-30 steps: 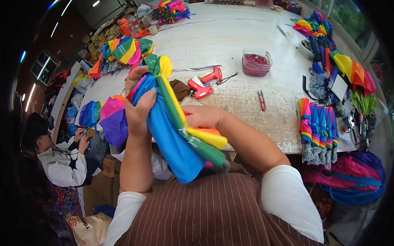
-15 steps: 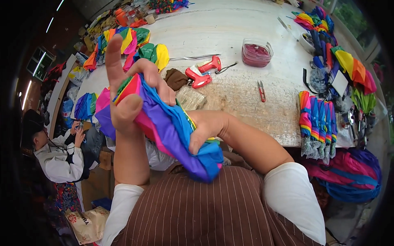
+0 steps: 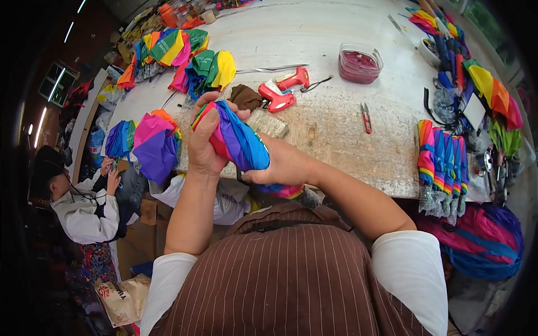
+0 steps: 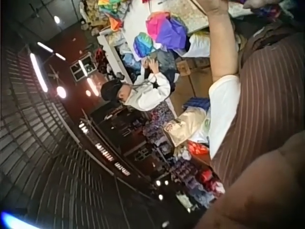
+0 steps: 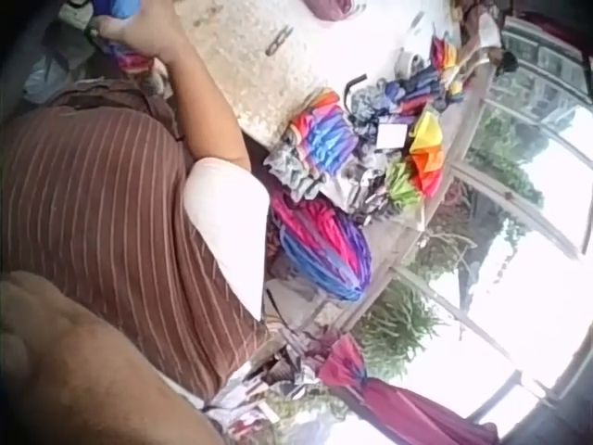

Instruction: Folding and bundling rainbow-colored umbrellas at a factory workstation.

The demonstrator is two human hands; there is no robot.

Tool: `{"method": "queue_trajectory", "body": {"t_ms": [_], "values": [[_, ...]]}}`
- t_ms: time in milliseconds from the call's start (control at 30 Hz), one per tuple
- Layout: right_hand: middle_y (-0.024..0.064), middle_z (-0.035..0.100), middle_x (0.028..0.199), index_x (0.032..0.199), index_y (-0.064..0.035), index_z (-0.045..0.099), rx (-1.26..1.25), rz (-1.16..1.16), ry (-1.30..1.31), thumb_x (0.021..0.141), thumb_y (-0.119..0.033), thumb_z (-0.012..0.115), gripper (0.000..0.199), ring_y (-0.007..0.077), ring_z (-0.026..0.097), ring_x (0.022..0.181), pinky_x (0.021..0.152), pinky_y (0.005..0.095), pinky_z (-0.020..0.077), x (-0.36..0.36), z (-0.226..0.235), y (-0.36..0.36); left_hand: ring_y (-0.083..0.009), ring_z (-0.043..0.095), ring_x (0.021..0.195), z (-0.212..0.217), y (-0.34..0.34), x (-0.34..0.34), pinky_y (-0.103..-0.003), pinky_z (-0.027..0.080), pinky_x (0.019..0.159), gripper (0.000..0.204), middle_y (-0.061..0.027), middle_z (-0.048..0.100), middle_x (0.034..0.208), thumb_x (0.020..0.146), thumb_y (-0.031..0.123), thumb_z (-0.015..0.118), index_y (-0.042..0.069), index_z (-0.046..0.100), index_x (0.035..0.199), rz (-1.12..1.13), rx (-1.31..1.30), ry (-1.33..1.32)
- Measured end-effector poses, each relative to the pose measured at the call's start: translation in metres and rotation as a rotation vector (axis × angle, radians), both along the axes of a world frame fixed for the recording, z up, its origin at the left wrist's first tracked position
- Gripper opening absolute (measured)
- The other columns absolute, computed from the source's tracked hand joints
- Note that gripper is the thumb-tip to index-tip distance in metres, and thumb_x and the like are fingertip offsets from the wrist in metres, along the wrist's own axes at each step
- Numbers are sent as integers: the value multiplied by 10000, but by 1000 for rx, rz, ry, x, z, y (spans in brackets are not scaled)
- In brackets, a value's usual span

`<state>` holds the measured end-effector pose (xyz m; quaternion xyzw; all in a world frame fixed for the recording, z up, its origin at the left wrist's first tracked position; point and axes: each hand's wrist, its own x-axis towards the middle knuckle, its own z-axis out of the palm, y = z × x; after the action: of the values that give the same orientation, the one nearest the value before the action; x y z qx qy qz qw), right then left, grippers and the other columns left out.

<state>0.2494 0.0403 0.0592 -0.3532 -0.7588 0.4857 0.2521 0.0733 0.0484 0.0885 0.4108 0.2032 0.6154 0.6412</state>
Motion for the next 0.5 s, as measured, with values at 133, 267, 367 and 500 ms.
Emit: {"method": "queue_trajectory", "body": {"t_ms": [133, 267, 367, 500], "values": [[162, 546, 1203, 1304, -30, 403, -26, 170, 117, 697, -305, 775, 763, 262, 539, 1114, 949, 368, 419, 14, 5, 9, -255, 666, 823, 12, -5, -5, -385, 566, 753, 255, -135, 636, 904, 832, 73, 636, 87, 501, 1048, 84, 8, 33], [75, 506, 1159, 1282, -57, 415, 15, -72, 397, 799, -240, 730, 605, 167, 502, 1051, 929, 320, 410, 34, 18, 16, -281, 650, 895, 14, -8, -21, -411, 549, 808, 237, -179, 627, 971, 839, 73, 622, 75, 485, 1032, 33, 81, 58], [10, 574, 947, 1041, -41, 572, -14, 1, 425, 881, -140, 644, 202, 76, 534, 859, 769, 230, 443, 27, 42, -6, -324, 607, 1030, 8, -14, -25, -435, 514, 885, 242, -252, 590, 1095, 839, 75, 617, 65, 476, 1036, -43, 146, 69], [41, 578, 764, 932, -29, 597, 394, -158, 217, 849, -134, 676, 155, 97, 563, 632, 554, 251, 442, -2, 53, -21, -345, 548, 1145, 6, -15, -20, -454, 461, 962, 278, -311, 495, 1262, 826, 84, 640, 70, 473, 1047, -115, 247, 75]]}}
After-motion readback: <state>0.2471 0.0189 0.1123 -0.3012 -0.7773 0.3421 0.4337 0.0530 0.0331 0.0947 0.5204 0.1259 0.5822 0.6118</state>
